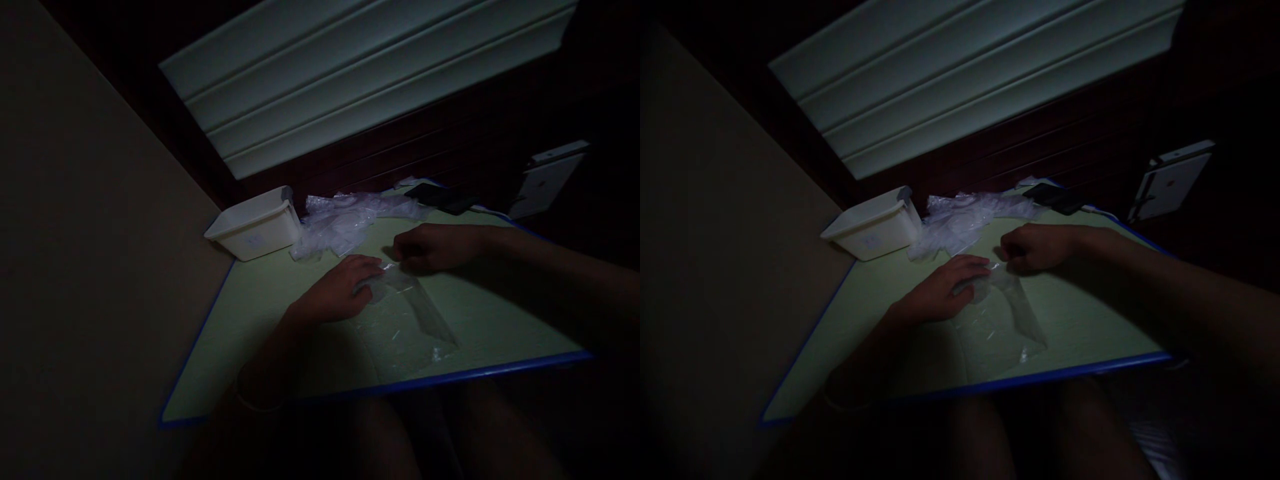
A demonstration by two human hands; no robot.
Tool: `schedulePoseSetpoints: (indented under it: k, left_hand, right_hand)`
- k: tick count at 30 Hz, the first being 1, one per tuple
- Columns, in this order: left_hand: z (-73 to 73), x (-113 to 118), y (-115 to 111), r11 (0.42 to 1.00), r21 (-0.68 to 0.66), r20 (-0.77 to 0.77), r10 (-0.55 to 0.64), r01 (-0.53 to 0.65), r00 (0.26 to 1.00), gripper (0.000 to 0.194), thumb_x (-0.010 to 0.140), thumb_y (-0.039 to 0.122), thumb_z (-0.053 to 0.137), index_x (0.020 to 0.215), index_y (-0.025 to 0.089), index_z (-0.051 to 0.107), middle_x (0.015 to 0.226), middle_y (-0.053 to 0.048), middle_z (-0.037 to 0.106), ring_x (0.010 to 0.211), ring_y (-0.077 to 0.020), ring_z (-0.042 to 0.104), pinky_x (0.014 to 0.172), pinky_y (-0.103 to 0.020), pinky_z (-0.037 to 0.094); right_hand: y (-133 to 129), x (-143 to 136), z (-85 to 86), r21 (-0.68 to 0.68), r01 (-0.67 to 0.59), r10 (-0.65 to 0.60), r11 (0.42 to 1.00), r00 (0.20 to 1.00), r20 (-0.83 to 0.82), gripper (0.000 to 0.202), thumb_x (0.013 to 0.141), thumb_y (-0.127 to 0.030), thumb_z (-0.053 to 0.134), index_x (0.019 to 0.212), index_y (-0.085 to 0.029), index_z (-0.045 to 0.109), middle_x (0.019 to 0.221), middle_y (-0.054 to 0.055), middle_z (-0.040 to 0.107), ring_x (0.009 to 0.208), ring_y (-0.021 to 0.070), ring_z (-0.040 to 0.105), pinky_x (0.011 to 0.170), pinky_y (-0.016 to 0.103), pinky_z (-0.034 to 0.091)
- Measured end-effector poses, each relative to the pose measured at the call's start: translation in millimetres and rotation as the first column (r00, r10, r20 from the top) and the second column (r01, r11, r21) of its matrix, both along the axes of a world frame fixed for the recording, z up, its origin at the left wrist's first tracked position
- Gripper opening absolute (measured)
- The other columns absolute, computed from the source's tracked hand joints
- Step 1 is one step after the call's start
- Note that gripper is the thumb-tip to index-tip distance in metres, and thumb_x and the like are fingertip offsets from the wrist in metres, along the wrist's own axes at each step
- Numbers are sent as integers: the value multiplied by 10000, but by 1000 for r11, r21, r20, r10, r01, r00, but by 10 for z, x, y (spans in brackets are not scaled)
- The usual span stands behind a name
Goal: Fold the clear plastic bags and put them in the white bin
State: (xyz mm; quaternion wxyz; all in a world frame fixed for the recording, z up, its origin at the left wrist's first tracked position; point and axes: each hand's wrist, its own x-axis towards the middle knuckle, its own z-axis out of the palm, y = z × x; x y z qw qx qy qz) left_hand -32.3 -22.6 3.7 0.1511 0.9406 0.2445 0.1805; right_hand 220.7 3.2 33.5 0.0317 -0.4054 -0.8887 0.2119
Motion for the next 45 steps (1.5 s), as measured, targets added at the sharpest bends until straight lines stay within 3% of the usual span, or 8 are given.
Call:
schedulePoseSetpoints:
  k: [11,17,26,30,41,45]
  left_hand:
    - [-14,4,13,999,26,-4,-21,21,1000,381,846,109,492,1205,176,602,1327,-105,568,1285,-210,455,1110,-451,375]
    - [-18,-1,14,1000,25,-28,-3,4,1000,381,861,124,486,1220,194,594,1345,-86,563,1313,-215,431,1121,-484,354]
    - [-8,12,12,1000,14,-28,-6,6,1000,391,844,113,492,1217,163,596,1333,-102,563,1300,-207,436,1125,-440,359]
    - [-18,7,17,1000,18,-14,-14,15,1000,378,849,122,489,1209,172,595,1327,-99,567,1293,-203,446,1120,-445,362]
    - [-28,19,26,999,38,-26,-9,10,1000,371,841,111,491,1193,161,599,1320,-105,574,1287,-210,451,1118,-441,368]
    - [-25,27,28,999,31,-22,-7,7,1000,388,830,99,494,1193,189,598,1323,-89,572,1283,-213,459,1112,-465,368]
  right_hand:
    - [-1,7,-5,11,-6,6,1000,1000,11,178,817,-342,527,864,-172,555,710,25,583,620,155,508,566,265,348]
    - [-42,-22,33,29,-1,0,1000,1000,29,257,849,-439,506,826,-185,539,690,28,582,596,157,506,552,273,335]
    - [-45,-23,14,32,-8,6,999,998,63,434,809,-624,526,809,-190,533,701,28,585,586,153,500,532,270,322]
    - [-46,-12,18,11,-36,36,999,999,35,387,873,-559,461,821,-183,535,705,30,580,604,151,506,546,267,333]
    - [-58,-19,35,26,-28,26,999,997,69,403,851,-582,494,829,-181,536,721,34,582,605,152,501,546,268,329]
    - [-106,29,-27,131,2,-4,991,1000,15,461,864,-613,458,900,-164,553,817,78,598,669,178,525,600,288,372]
